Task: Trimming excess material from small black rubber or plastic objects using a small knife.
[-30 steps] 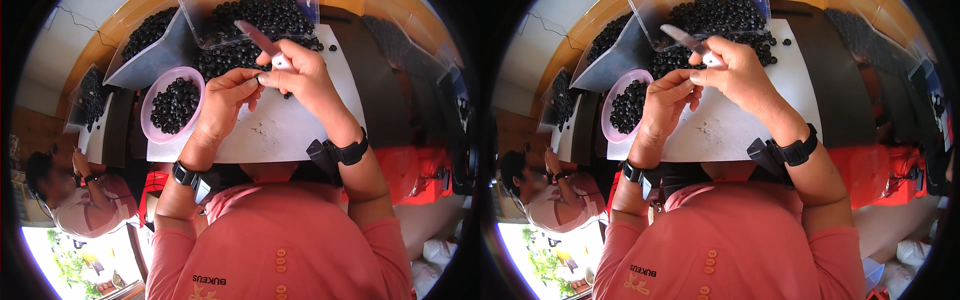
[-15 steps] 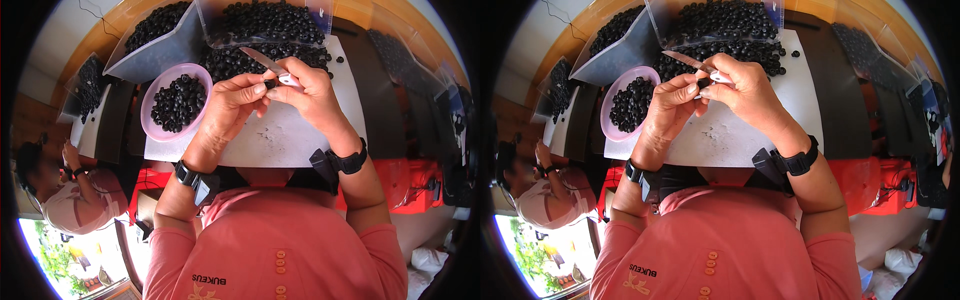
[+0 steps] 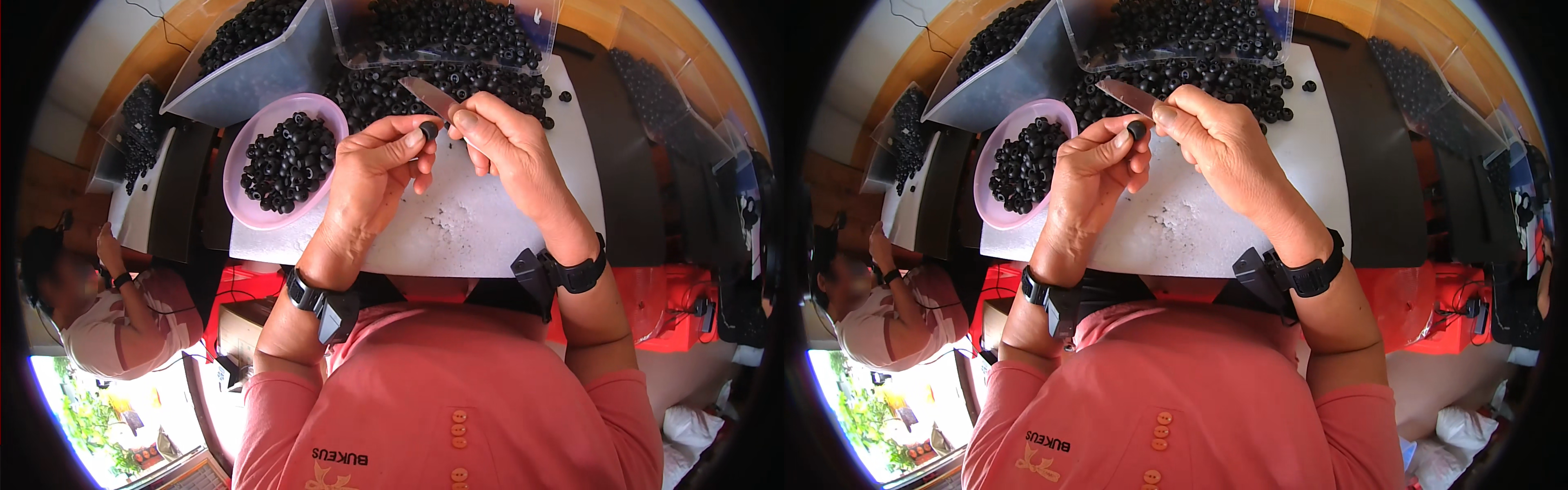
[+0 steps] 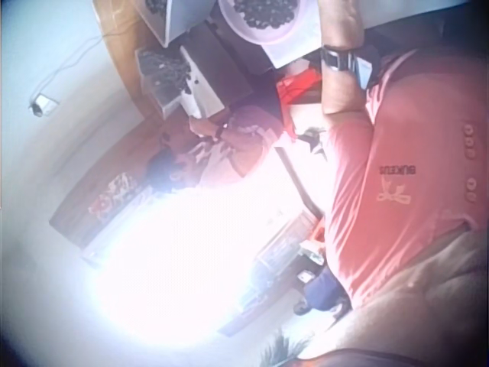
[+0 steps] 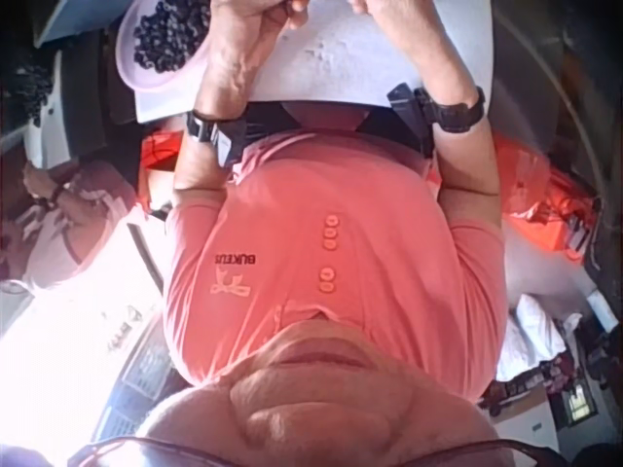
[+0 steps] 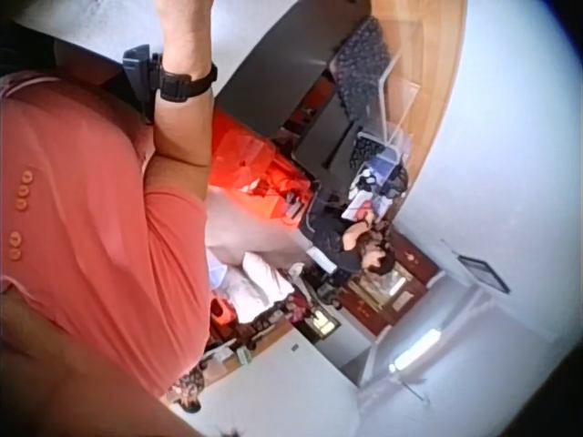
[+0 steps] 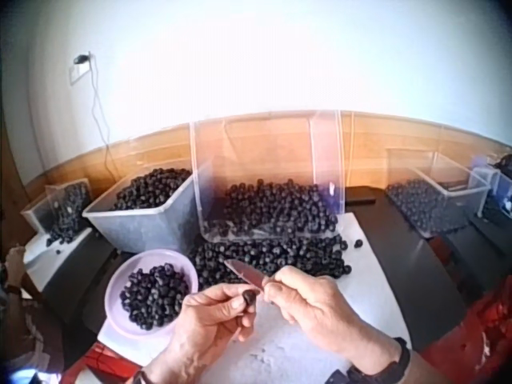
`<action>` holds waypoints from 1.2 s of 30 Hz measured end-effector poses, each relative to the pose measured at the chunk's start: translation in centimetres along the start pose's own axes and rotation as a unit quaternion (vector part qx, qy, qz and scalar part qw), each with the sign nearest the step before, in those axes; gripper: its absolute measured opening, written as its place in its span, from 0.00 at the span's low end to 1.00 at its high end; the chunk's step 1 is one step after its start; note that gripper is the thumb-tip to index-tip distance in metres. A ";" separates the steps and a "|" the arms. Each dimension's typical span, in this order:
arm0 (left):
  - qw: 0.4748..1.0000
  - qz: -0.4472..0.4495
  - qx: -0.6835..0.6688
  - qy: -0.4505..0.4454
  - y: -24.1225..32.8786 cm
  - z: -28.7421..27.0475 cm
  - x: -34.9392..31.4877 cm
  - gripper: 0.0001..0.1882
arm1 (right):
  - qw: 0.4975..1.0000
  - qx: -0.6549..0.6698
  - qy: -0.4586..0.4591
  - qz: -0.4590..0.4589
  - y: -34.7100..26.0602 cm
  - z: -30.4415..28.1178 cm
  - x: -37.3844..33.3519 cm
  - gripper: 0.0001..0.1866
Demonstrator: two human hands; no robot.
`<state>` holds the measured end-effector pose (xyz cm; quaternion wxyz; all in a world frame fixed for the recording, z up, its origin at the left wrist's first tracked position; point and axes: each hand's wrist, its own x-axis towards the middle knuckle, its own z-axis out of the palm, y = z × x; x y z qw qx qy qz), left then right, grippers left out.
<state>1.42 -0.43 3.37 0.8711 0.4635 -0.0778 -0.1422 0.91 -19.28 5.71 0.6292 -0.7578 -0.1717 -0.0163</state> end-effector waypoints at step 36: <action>1.000 0.019 -0.010 -0.009 -0.6 -0.2 -0.1 0.06 | 0.994 -0.090 -0.034 0.050 -0.2 -0.1 0.1 0.19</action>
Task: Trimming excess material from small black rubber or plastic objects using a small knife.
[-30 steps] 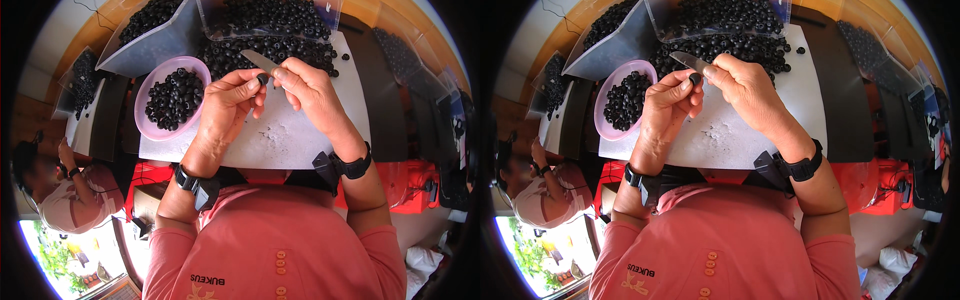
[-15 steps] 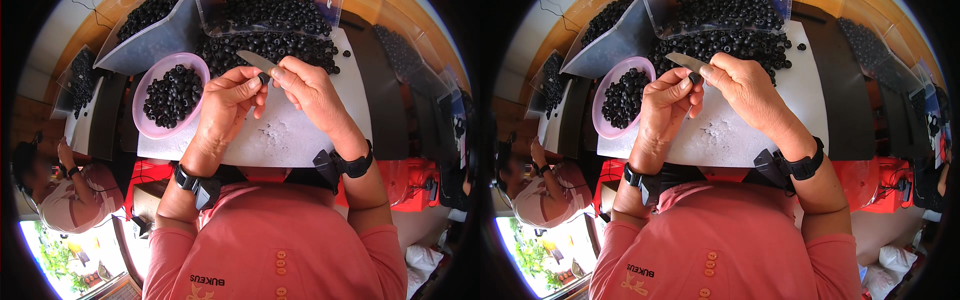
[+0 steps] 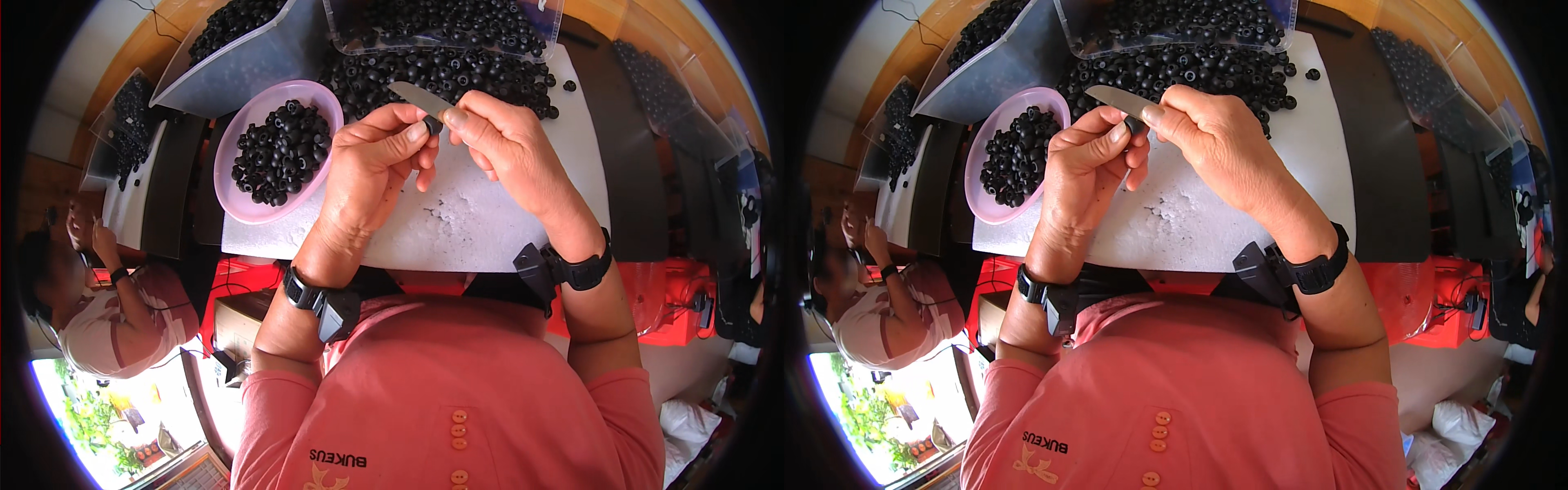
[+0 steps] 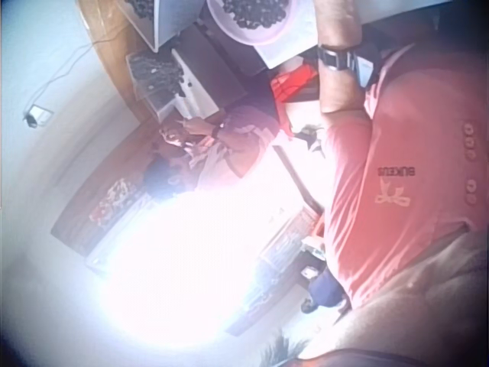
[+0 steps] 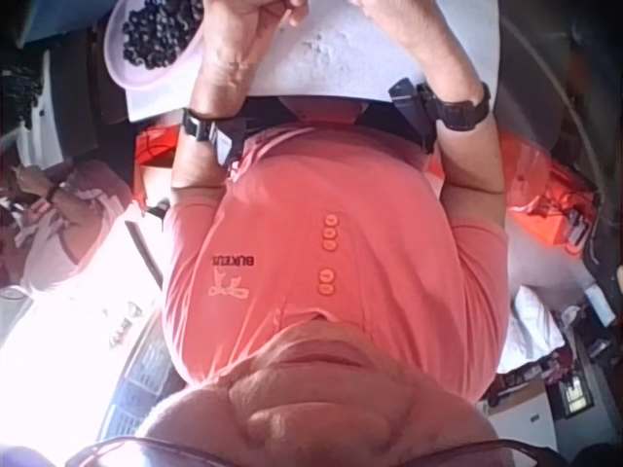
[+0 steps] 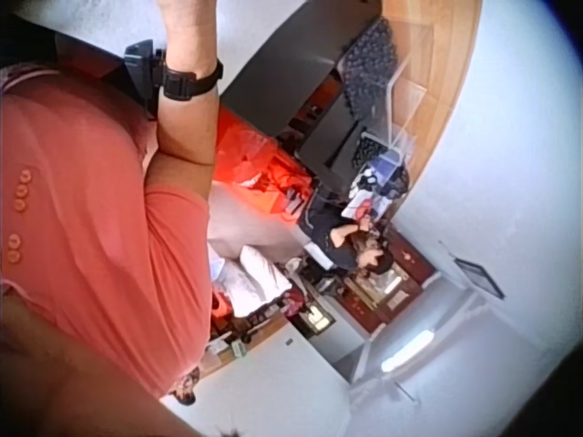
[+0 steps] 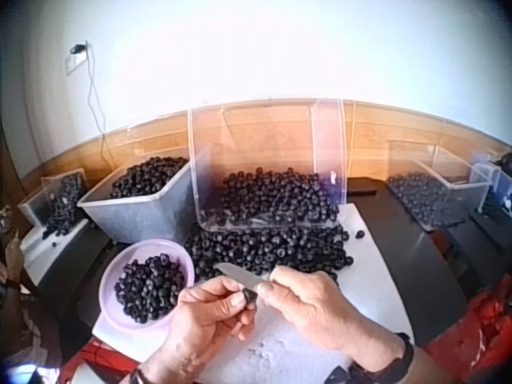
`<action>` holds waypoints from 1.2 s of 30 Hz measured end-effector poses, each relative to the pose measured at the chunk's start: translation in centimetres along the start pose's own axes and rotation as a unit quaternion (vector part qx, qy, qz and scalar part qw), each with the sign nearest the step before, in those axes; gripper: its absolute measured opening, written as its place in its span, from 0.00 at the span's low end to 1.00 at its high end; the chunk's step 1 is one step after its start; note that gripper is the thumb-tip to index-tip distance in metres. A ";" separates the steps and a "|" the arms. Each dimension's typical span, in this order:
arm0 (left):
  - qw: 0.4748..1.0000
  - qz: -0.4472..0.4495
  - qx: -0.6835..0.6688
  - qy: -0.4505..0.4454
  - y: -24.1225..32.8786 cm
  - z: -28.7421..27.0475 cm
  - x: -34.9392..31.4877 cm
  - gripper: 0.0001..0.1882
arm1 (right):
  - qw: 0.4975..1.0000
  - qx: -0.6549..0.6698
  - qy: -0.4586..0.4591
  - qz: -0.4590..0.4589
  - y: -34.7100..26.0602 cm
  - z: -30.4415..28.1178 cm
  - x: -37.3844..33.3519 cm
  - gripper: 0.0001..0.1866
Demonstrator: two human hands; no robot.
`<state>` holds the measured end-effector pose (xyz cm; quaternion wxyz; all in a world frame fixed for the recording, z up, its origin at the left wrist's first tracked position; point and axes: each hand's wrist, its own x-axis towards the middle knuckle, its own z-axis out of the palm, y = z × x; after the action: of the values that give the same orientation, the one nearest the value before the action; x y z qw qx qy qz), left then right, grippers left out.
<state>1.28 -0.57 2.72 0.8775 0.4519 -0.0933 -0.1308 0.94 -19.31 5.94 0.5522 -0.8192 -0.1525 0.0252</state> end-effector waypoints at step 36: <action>0.999 0.000 -0.034 -0.022 0.1 -0.4 0.0 0.06 | 0.997 0.070 -0.015 -0.026 -0.1 0.3 -0.1 0.21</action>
<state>1.36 -0.22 2.61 0.8901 0.4188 -0.1083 -0.1437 0.75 -19.07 5.95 0.6061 -0.7740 -0.1799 0.0338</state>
